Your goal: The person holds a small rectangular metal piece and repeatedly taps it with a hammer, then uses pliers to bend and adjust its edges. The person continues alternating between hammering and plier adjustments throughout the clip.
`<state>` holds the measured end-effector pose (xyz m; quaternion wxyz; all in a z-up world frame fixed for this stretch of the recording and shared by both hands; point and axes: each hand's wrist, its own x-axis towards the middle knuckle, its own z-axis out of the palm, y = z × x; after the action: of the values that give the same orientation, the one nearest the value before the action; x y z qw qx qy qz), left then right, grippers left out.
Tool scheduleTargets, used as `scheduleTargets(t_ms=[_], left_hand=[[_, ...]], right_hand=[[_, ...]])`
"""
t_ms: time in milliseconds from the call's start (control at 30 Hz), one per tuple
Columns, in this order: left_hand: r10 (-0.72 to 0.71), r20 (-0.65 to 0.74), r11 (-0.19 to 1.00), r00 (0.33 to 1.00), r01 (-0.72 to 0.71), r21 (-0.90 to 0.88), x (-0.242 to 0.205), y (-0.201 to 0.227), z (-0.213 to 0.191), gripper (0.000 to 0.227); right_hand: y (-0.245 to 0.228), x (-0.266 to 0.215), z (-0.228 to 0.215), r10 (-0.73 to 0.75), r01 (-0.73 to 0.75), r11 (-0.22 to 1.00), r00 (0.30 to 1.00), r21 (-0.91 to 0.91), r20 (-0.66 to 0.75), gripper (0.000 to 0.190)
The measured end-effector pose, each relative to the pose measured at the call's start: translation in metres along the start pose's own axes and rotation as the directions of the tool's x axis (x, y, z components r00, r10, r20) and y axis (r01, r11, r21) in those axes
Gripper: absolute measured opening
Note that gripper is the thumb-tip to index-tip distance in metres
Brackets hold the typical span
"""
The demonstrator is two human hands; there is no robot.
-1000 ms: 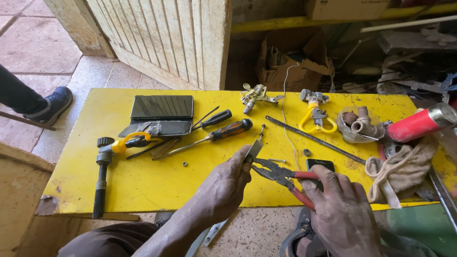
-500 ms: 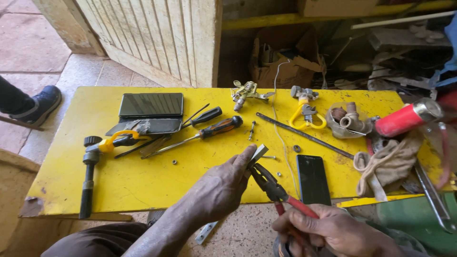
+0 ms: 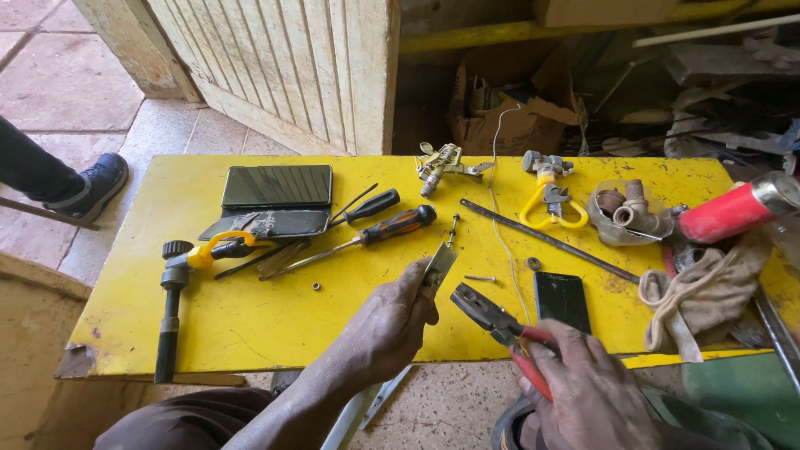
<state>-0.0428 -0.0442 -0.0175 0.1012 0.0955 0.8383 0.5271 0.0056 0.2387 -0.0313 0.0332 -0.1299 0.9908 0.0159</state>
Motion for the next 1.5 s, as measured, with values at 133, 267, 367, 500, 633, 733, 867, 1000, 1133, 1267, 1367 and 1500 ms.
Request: scheduleTargets(t_ms=[133,267,367,500,633,733,867,1000,1133,1267,1367,1500], left_hand=[[0.005,0.005,0.999,1.0,-0.005,-0.04,-0.002,0.0,0.002,0.031],[-0.086,0.05,0.994,0.995,0.089,-0.062,-0.007,0.006,0.0,0.026],[-0.095,0.053,0.994,0.994,0.097,-0.051,-0.006,0.005,-0.001,0.027],[-0.092,0.041,0.995,0.995,0.094,-0.034,-0.008,0.004,-0.003,0.026],[-0.08,0.033,0.996,0.996,0.081,-0.035,-0.008,0.003,-0.003,0.023],[-0.14,0.13,0.987,0.982,0.148,-0.058,-0.011,0.011,-0.006,0.03],[-0.039,0.13,0.999,0.991,0.034,0.038,-0.012,0.013,-0.008,0.051],[0.139,0.232,0.98,0.963,-0.167,0.105,-0.013,-0.002,0.002,0.055],[0.134,0.219,0.978,0.966,-0.165,0.126,-0.01,-0.009,0.012,0.061],[0.148,0.139,0.984,0.979,-0.159,0.074,-0.006,-0.009,0.006,0.053],[0.159,0.107,0.987,0.981,-0.159,-0.008,-0.004,-0.01,0.003,0.048],[0.013,0.126,1.0,0.992,-0.012,-0.008,-0.005,-0.006,0.0,0.039]], right_hand=[[-0.001,0.006,0.009,-0.109,0.031,0.936,0.973,-0.35,-0.205,0.055],[-0.004,0.01,0.013,-0.223,0.075,0.909,0.919,-0.41,-0.326,0.051],[-0.004,0.012,0.013,-0.186,0.063,0.901,0.949,-0.429,-0.253,0.051],[-0.01,0.011,0.013,-0.154,0.028,0.896,0.956,-0.443,-0.25,0.05],[-0.013,0.012,0.01,-0.234,0.037,0.875,0.905,-0.482,-0.356,0.045],[-0.008,0.011,0.012,-0.266,0.083,0.882,0.9,-0.463,-0.345,0.033],[0.01,0.015,0.005,-0.136,0.134,0.991,0.986,-0.022,-0.095,0.037],[0.005,0.014,-0.053,-0.073,-0.822,0.125,0.552,0.556,0.831,0.035],[0.011,0.004,-0.044,-0.298,-0.824,-0.22,0.566,0.522,0.769,0.041],[0.019,0.005,-0.012,-0.209,-0.657,0.244,0.682,0.713,0.701,0.055],[0.037,0.004,0.021,-0.17,-0.18,0.753,0.876,0.632,0.452,0.061],[0.01,-0.004,-0.001,-0.065,0.059,0.997,0.988,0.046,0.137,0.058]])
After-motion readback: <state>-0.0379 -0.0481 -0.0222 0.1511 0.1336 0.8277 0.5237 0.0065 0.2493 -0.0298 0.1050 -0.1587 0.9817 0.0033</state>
